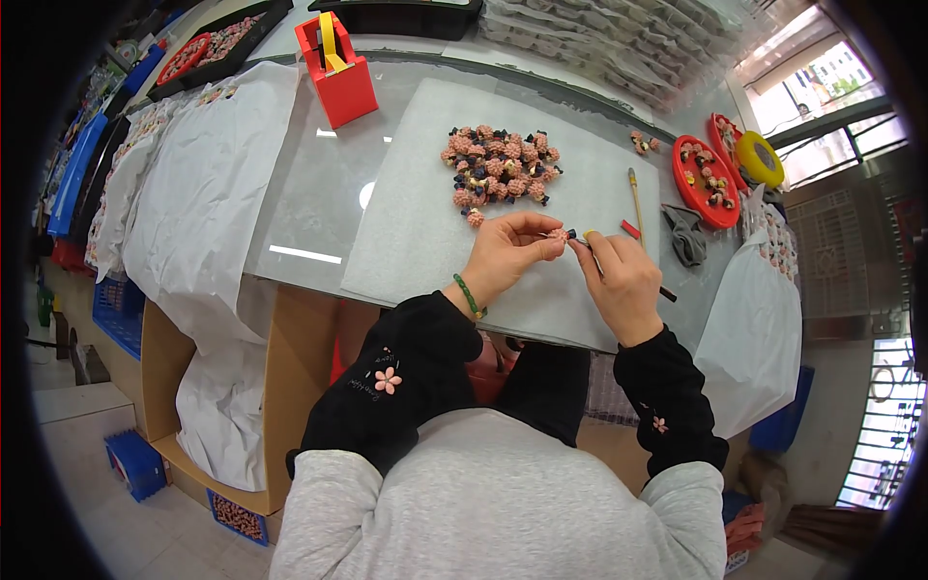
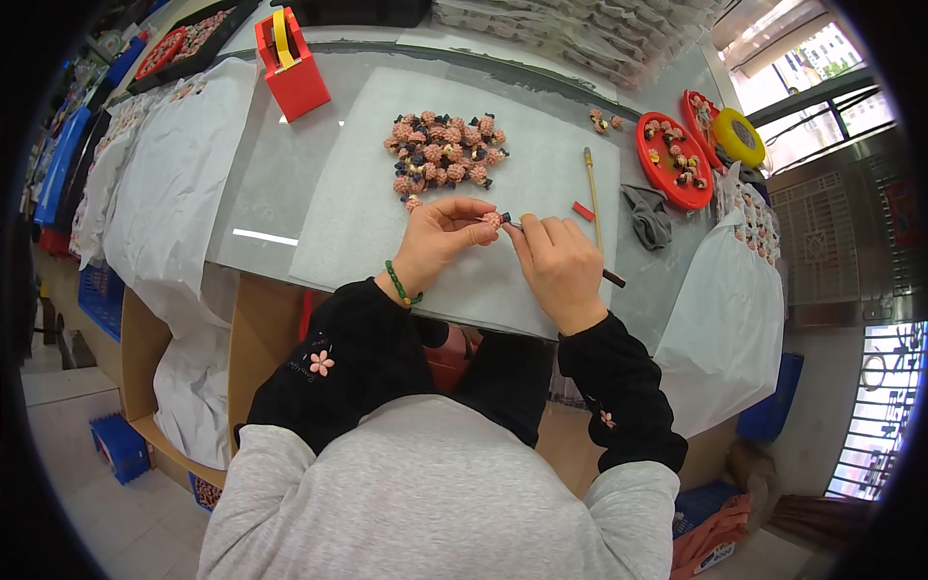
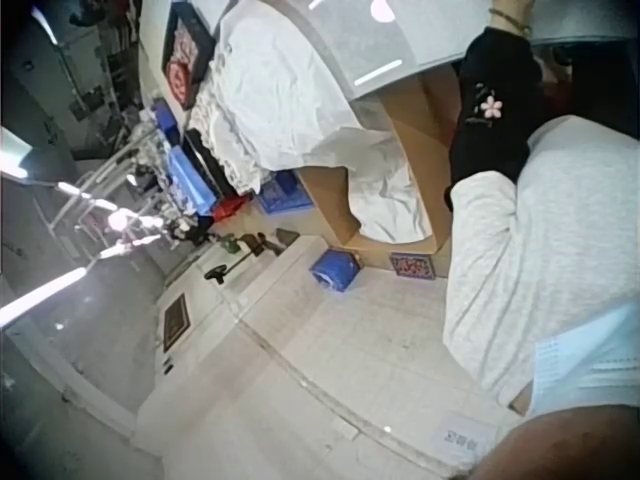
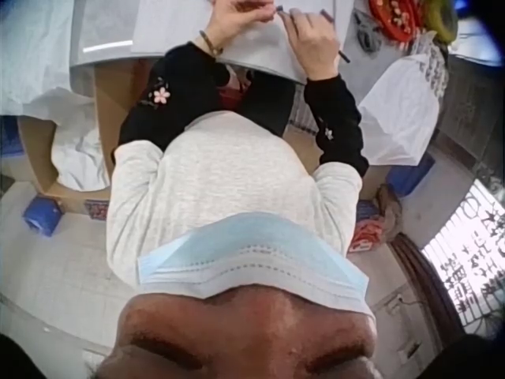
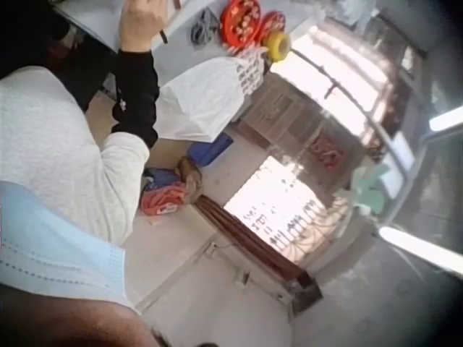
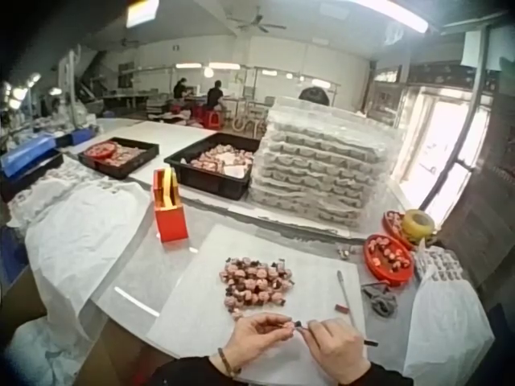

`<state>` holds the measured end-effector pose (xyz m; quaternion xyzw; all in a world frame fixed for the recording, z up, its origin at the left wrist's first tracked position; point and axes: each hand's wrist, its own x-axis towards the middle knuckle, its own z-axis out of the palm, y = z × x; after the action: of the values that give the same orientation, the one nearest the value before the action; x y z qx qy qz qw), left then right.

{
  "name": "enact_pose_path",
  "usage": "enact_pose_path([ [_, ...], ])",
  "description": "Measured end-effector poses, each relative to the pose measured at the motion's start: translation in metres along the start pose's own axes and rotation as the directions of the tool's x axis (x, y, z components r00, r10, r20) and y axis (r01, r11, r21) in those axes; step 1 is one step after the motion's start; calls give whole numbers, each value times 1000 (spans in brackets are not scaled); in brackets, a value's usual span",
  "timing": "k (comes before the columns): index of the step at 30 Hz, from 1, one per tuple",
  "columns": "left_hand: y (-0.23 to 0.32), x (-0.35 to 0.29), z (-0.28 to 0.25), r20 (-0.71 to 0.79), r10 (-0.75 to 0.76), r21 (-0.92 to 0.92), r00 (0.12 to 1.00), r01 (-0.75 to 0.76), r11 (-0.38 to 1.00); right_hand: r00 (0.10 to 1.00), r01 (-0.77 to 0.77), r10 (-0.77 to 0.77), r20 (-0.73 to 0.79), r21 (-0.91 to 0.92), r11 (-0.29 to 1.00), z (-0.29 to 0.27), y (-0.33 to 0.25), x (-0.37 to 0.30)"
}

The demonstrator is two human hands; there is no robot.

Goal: The person details small figurines by hand using a craft knife and tool, fitting small components onto each figurine and placing items onto a tray.

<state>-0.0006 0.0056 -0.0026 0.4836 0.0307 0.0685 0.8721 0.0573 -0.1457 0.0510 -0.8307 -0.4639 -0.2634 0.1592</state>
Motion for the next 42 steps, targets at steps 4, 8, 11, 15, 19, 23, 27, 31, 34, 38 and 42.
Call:
enact_pose_path([
  [4, -1, 0, 0, -6, 3, 8, 1000, -3, 1000, 1000, 1, -1, -3, 2, 1000, 1, 0, -1],
  [8, -1, 0, -1, -7, 9, 18, 1000, -9, 1000, 1000, -2, 3, -13, 31, 1000, 3, -1, -1],
  [11, -1, 1, -1, 4, -4, -6, 1000, 4, 1000, 1000, -10, 11, -19, 42, 999, 4, 0, -4],
  [15, -1, 0, -1, 3, -8, 2, 1000, 8, 1000, 1000, -12, 12, -7, 49, 999, 3, -2, -3],
  [19, -2, 0, -2, -1, -9, 15, 1000, 9, 1000, 1000, -3, 4, -14, 54, 999, 4, 0, -3],
  [23, -1, 0, -1, -1, -13, 15, 1000, 13, 1000, 999, 36, -35, -24, 21, 999, 3, 1, -2],
  [27, -2, 1, -2, 12, -16, 7, 1000, 16, 1000, 998, 60, -60, -21, 13, 998, 2, 3, -3],
  [31, -2, 0, -2, 16, -19, -3, 1000, 19, 1000, 997, 73, -73, -22, 24, 997, 1, 4, -3],
  [34, -1, 0, -1, 19, -20, -5, 1000, 20, 1000, 997, 80, -79, -21, 36, 996, 1, 4, -2],
  [38, 1, 0, -1, 25, -15, -18, 1000, 16, 1000, 999, 42, -41, -33, 32, 999, 2, 2, -4],
  [42, 1, -1, -1, 28, -15, -18, 999, 16, 1000, 999, 17, -16, -28, 41, 999, 2, 0, -5],
])
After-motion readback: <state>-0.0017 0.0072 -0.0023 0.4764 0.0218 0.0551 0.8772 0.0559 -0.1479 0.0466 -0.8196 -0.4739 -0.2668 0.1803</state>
